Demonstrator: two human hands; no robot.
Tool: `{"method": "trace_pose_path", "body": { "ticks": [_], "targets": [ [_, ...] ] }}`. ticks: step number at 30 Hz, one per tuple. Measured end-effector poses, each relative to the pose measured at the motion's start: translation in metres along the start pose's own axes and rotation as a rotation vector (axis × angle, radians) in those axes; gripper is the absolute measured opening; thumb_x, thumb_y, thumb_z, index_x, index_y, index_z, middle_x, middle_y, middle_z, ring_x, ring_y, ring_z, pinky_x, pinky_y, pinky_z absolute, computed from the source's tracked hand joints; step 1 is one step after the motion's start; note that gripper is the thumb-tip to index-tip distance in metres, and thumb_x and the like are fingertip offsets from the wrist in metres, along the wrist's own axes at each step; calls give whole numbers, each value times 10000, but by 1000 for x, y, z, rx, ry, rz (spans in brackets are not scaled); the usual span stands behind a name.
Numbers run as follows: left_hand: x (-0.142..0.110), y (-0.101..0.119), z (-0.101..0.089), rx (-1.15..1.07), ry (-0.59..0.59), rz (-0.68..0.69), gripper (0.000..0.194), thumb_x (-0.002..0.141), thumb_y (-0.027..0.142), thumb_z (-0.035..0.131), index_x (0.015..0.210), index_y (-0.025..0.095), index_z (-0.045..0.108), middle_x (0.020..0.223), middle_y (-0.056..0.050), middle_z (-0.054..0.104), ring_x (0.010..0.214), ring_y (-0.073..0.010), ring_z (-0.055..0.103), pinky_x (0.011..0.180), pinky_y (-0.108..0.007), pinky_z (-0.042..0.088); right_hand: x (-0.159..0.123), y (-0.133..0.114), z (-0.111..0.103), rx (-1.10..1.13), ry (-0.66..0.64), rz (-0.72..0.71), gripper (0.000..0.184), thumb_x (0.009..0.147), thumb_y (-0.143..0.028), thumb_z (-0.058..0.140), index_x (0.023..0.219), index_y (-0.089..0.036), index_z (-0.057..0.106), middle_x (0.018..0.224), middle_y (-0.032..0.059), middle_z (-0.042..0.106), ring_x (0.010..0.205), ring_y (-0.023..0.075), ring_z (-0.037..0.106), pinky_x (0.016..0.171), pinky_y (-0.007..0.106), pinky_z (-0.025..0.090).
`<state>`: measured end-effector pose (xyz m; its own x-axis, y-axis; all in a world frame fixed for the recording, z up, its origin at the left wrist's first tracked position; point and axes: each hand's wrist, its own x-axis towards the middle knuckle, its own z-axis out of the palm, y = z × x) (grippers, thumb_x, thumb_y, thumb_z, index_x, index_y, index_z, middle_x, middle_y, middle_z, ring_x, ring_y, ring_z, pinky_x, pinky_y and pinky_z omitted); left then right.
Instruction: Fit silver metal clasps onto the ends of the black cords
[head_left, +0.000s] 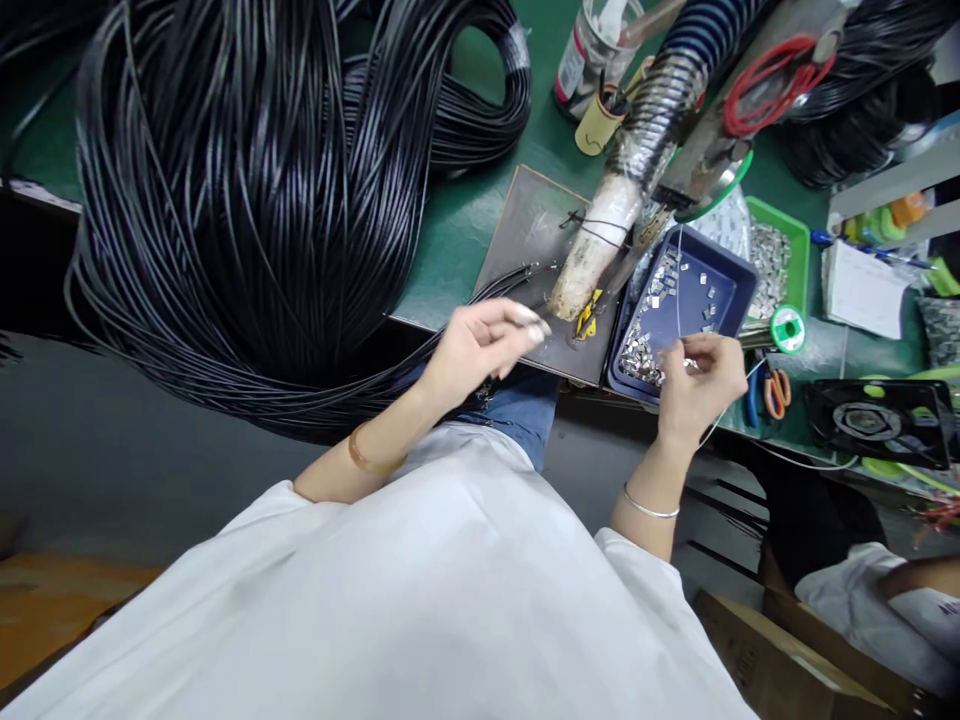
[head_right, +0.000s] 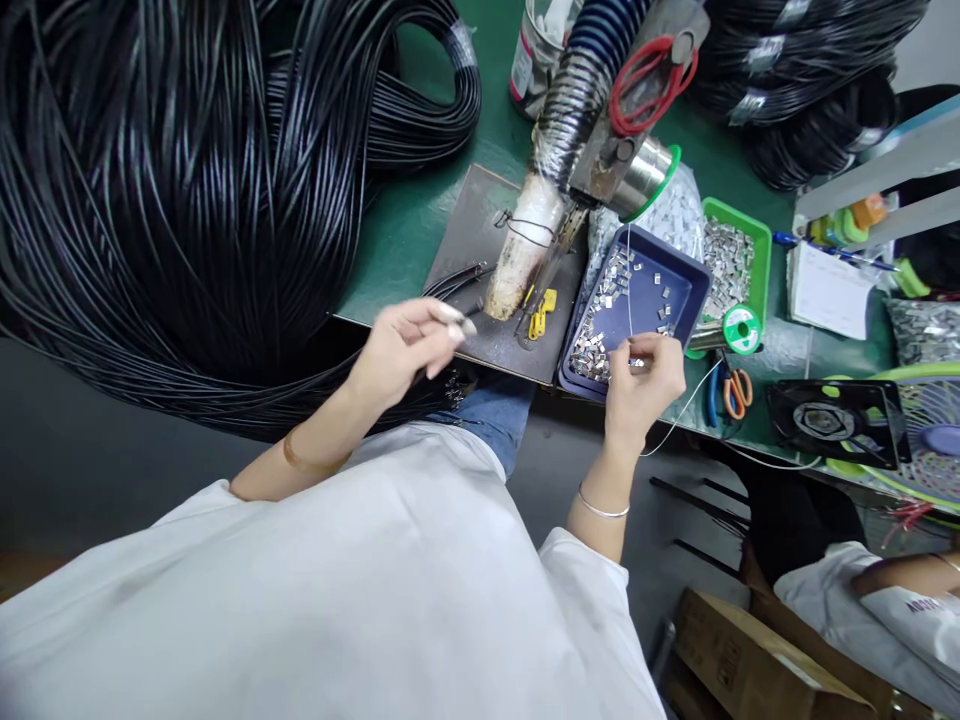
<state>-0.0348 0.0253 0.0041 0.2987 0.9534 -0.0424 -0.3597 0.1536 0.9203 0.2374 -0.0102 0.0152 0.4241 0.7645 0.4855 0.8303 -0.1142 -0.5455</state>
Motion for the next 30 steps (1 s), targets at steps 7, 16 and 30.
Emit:
{"method": "trace_pose_path", "body": {
  "ticks": [7, 16, 30],
  "targets": [
    [-9, -18, 30, -131, -145, -317, 243, 752, 304, 729, 852, 127, 596, 536, 24, 600, 337, -14, 325, 345, -180, 181, -36, -55, -5, 577, -107, 130, 198, 796, -261, 699, 741, -192, 522, 843, -2, 653, 720, 144, 716, 599, 269, 571],
    [-1, -18, 35, -27, -93, -192, 291, 710, 336, 791, 738, 117, 602, 573, 31, 576, 473, -37, 500, 483, -164, 397, -59, -67, 28, 636, -298, 46, 45, 843, -230, 675, 832, -199, 707, 928, 29, 693, 860, 114, 681, 698, 242, 586],
    [-5, -32, 31, 507, -98, 178, 138, 856, 244, 622, 824, 133, 697, 787, -44, 696, 670, -105, 583, 660, -226, 455, -63, -61, 25, 569, -340, 13, 67, 856, -230, 646, 875, -207, 706, 991, 41, 696, 915, 129, 691, 745, 265, 605]
  ]
}}
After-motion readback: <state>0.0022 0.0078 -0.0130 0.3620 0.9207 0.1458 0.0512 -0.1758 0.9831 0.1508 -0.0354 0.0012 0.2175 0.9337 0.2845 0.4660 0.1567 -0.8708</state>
